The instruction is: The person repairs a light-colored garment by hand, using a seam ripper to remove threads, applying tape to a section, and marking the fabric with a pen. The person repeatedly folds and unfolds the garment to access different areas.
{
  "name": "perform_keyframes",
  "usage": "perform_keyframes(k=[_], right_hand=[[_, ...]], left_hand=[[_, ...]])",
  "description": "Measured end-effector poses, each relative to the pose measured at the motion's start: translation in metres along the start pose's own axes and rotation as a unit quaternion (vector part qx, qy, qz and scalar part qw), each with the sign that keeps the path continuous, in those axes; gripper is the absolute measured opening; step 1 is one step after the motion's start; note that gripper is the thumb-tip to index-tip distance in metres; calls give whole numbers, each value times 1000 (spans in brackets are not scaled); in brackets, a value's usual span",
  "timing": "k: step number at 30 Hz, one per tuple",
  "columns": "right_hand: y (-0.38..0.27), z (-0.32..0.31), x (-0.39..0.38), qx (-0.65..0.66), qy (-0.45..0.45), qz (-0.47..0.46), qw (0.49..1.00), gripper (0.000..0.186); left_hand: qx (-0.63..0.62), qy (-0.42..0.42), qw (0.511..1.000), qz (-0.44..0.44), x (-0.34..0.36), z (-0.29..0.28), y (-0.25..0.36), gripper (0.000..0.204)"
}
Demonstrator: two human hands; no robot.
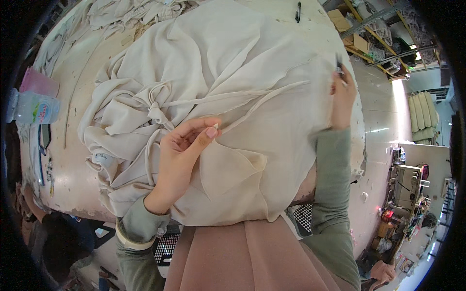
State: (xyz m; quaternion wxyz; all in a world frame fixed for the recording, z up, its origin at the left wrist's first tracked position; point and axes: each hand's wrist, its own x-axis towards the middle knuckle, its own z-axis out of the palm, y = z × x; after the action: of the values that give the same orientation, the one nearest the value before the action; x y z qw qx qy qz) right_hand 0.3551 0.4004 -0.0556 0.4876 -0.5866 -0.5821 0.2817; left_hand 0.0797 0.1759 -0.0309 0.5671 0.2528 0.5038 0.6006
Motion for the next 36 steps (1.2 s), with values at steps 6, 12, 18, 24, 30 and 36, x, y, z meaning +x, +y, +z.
perform_keyframes(k=[6, 12, 18, 24, 30, 36], right_hand=[[81, -43, 63, -423, 60, -90, 900, 41], [2, 7, 15, -306, 130, -221, 917, 37], [-82, 56, -112, 178, -341, -34, 922, 24], [-98, 64, -157, 232, -432, 51, 870, 18], [-87, 67, -158, 241, -433, 117, 860, 14], [-90, 62, -151, 230, -423, 150, 863, 17]], left_hand=[[-53, -72, 996, 2, 0, -5, 1, 12], [-29, -50, 997, 52, 2, -1, -2, 13], [-69, -12, 998, 5, 0, -2, 1, 29], [-56, -23, 997, 41, 3, -4, -3, 36], [-18, -29, 999, 9, 2, -3, -4, 31], [-66, -36, 997, -36, 4, -3, -5, 26]])
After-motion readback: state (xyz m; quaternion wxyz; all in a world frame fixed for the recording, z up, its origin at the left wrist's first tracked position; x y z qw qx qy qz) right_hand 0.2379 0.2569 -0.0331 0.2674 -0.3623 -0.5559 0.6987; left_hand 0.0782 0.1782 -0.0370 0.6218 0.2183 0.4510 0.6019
